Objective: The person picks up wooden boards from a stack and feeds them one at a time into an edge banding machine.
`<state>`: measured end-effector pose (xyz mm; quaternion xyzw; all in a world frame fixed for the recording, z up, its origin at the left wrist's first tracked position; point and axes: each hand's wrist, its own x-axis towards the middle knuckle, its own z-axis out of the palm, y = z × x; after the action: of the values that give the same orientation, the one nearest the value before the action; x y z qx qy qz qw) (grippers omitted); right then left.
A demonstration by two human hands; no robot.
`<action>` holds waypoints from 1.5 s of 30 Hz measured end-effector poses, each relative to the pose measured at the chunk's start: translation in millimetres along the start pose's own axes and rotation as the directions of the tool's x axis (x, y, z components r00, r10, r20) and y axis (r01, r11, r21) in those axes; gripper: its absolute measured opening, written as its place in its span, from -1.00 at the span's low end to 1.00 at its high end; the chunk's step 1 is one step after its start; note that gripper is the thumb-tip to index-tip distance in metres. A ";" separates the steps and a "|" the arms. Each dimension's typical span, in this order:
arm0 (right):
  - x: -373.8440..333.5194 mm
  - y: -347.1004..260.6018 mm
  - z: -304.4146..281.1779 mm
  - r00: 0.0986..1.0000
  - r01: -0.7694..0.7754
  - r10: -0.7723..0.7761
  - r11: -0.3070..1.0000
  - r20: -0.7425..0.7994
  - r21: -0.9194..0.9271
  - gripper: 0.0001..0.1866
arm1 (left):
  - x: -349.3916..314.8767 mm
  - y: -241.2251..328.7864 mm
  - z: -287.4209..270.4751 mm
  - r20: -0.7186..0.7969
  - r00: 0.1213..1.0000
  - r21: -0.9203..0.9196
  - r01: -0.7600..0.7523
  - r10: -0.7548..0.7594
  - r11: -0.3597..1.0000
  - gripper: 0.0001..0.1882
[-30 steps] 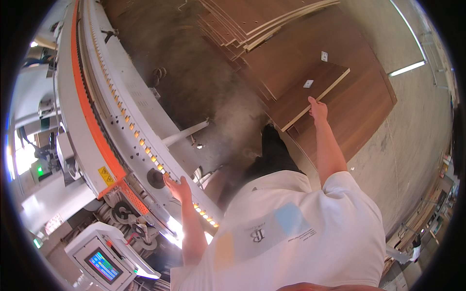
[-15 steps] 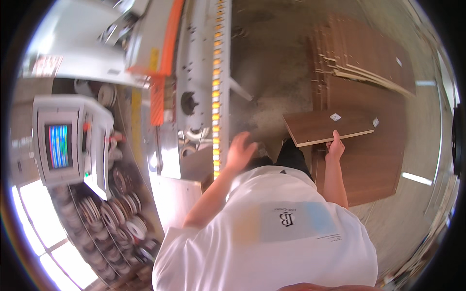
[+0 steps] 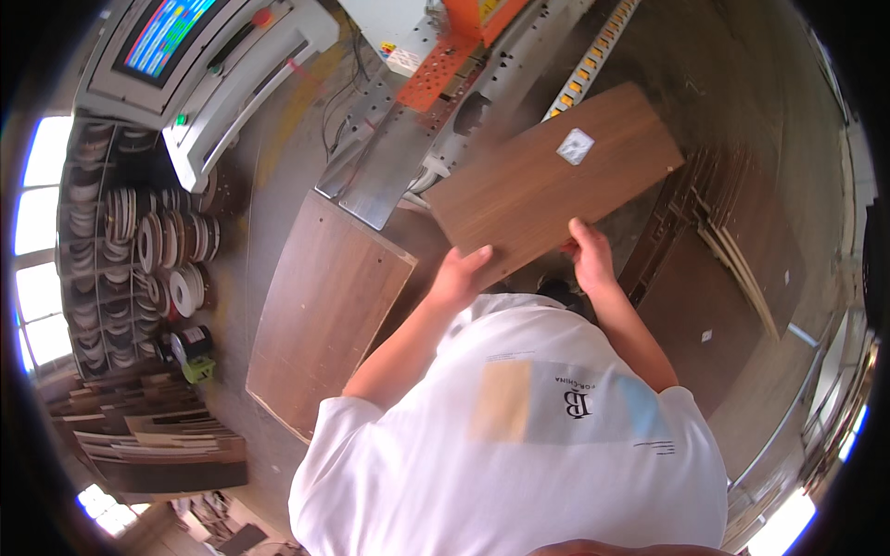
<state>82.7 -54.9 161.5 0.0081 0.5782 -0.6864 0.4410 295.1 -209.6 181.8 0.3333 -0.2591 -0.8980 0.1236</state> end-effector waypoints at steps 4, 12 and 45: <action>17.5 1.9 36.8 0.959 -0.138 0.151 0.988 0.242 -0.068 -0.72 | -45.4 13.5 -65.1 -0.048 0.988 -0.081 -0.149 0.146 0.985 -0.38; 43.5 27.5 125.3 0.790 -0.293 0.373 0.927 0.486 -0.235 -0.77 | -100.6 6.3 -133.3 -0.272 0.913 -0.125 -0.347 0.304 0.929 -0.34; -112.6 193.5 -279.1 0.858 -0.370 0.064 0.764 -0.510 -0.528 -0.72 | 55.0 73.1 -101.8 0.308 0.722 0.795 0.161 0.619 -0.584 -0.51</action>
<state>131.3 246.9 -24.5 0.0979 0.8504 -0.3828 0.3475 325.0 -331.4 126.9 0.3675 -0.9254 -0.0212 0.0904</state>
